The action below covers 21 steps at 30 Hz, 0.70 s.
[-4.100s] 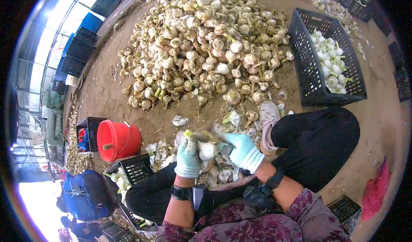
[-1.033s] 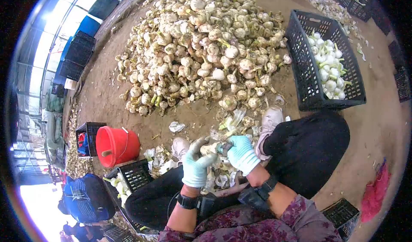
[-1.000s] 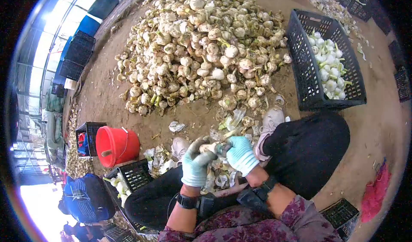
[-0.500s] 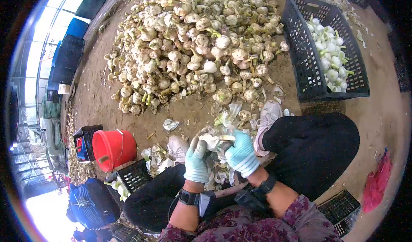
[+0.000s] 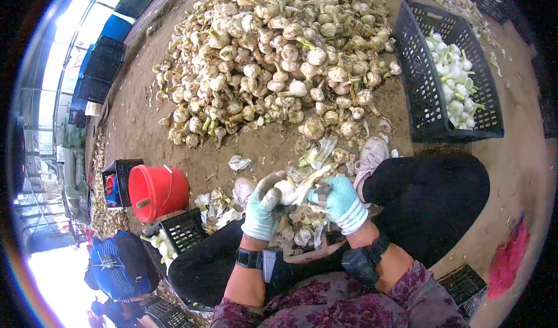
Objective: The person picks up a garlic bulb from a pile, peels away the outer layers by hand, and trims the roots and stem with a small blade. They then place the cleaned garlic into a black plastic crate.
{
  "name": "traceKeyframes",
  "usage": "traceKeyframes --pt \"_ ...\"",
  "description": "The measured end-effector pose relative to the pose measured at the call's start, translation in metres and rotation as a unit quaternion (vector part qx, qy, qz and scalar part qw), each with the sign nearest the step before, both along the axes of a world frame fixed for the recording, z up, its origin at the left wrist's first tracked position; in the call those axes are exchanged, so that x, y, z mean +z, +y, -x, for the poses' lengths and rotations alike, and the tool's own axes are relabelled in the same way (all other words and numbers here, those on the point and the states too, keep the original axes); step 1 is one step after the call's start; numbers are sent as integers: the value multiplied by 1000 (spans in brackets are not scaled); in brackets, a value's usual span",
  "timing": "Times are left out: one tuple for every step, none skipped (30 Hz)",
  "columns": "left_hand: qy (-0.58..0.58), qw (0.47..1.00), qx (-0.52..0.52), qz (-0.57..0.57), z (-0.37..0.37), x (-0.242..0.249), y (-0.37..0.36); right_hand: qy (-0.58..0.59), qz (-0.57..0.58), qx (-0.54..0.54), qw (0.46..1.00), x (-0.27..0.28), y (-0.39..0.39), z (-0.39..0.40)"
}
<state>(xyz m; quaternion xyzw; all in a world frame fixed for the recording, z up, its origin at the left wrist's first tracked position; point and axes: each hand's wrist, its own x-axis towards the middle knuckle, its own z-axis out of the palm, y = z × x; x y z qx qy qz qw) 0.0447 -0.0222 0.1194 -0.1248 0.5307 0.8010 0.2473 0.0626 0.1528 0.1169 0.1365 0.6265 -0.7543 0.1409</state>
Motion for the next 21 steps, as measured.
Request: traceKeyframes --pt "-23 1000 14 -13 -2 1 0 -104 97 -22 990 1 -1 1" --pt "-46 998 29 -27 -3 1 0 -76 37 -70 994 -12 -5 -1" --pt "-69 996 42 -42 -4 1 1 -12 -116 -48 992 -22 -6 -1" --pt "-79 994 31 -72 -6 4 0 52 -267 -24 962 -31 -5 -1" --pt "-78 992 26 -91 -11 3 0 113 -410 0 905 -37 -4 -2" --pt "-76 991 22 -109 -15 0 0 90 -426 -39 899 -37 -11 -2" --pt "-74 989 18 -126 -17 -2 1 93 -450 -36 888 -44 -13 -4" --pt "-72 991 56 -96 -18 3 8 92 -460 -63 881 -49 -13 -3" --pt "-69 989 56 -120 -21 8 9 90 -470 -90 873 -54 -13 -3" --pt "-67 986 56 -144 -24 12 7 41 -453 -89 886 -59 -7 1" --pt "-65 982 54 -168 -26 16 3 -10 -434 -88 897 -56 0 7" --pt "-76 984 0 -160 -24 21 -7 -56 -304 -13 951 -52 2 11" --pt "-86 981 -16 -173 -21 25 -11 16 -356 133 925 -45 3 9" --pt "-92 984 19 -150 -20 27 -9 18 -356 208 911 -37 -1 6" --pt "-98 985 55 -128 -19 28 -8 21 -355 282 891 -33 -4 3" --pt "-93 990 41 -95 -15 22 -13 36 -372 276 885 -32 -3 1" --pt "-56 998 14 -23 -14 17 -15 45 -290 225 929 -29 -2 1" --pt "-21 998 -11 51 -11 14 -16 49 -204 168 963 -25 0 -1" --pt "-68 996 30 45 -9 12 -13 52 -117 107 986 -23 1 -4" --pt "-73 994 42 65 -7 17 -3 42 130 22 990 -21 -5 -9" --pt "-40 993 29 111 -6 12 0 121 -173 231 950 -11 6 -3"
